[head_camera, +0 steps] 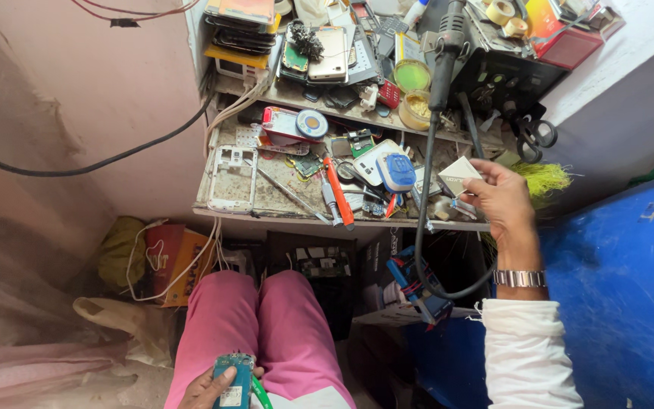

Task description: The person sits on the floor and uses pliers to remove components from a small blue electronic device. They repeatedly grip and pull parts from the device's casing, occasionally rotating it to access different areas.

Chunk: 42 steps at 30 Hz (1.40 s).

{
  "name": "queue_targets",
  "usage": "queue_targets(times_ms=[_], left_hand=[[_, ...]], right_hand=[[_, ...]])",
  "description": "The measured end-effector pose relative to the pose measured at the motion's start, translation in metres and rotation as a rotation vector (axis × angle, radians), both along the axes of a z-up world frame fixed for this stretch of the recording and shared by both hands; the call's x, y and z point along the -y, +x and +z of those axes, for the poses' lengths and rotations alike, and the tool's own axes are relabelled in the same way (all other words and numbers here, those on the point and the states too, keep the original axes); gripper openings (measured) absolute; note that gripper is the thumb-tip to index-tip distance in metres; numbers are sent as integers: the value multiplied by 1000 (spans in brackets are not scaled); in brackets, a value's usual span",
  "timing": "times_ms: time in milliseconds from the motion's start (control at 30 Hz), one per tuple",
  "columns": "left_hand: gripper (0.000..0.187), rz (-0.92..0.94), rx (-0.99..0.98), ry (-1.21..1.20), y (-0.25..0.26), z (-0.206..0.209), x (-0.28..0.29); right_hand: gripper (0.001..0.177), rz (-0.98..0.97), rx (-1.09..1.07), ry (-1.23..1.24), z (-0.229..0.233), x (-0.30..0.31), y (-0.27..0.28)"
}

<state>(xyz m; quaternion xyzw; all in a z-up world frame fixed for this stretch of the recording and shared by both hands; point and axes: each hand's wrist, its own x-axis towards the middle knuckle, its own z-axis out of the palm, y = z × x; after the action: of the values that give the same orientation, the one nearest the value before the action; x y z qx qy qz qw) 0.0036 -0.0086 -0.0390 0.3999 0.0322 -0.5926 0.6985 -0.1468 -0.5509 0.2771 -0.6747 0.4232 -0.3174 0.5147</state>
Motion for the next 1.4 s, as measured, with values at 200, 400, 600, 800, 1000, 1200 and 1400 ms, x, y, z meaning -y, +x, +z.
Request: queue_targets(times_ms=[200, 400, 600, 800, 1000, 1200, 1400], left_hand=[[40, 13, -19, 23, -2, 5, 0], [40, 59, -7, 26, -4, 42, 5], [40, 69, -3, 140, -10, 123, 16], [38, 31, 64, -53, -11, 160, 41], [39, -9, 88, -118, -21, 178, 44], [45, -78, -2, -142, -27, 186, 35], [53, -84, 17, -187, -29, 190, 35]], right_hand=[[20, -114, -137, -105, -13, -5, 15], [17, -208, -505, -974, 13, -46, 23], [13, 47, -284, -612, 4, -159, -9], [31, 622, -58, 489, -114, -323, -14], [56, 601, 186, 1025, -149, -372, -22], [50, 681, 220, 1131, -168, -358, -36], [36, 679, 257, 1112, -205, -372, -51]])
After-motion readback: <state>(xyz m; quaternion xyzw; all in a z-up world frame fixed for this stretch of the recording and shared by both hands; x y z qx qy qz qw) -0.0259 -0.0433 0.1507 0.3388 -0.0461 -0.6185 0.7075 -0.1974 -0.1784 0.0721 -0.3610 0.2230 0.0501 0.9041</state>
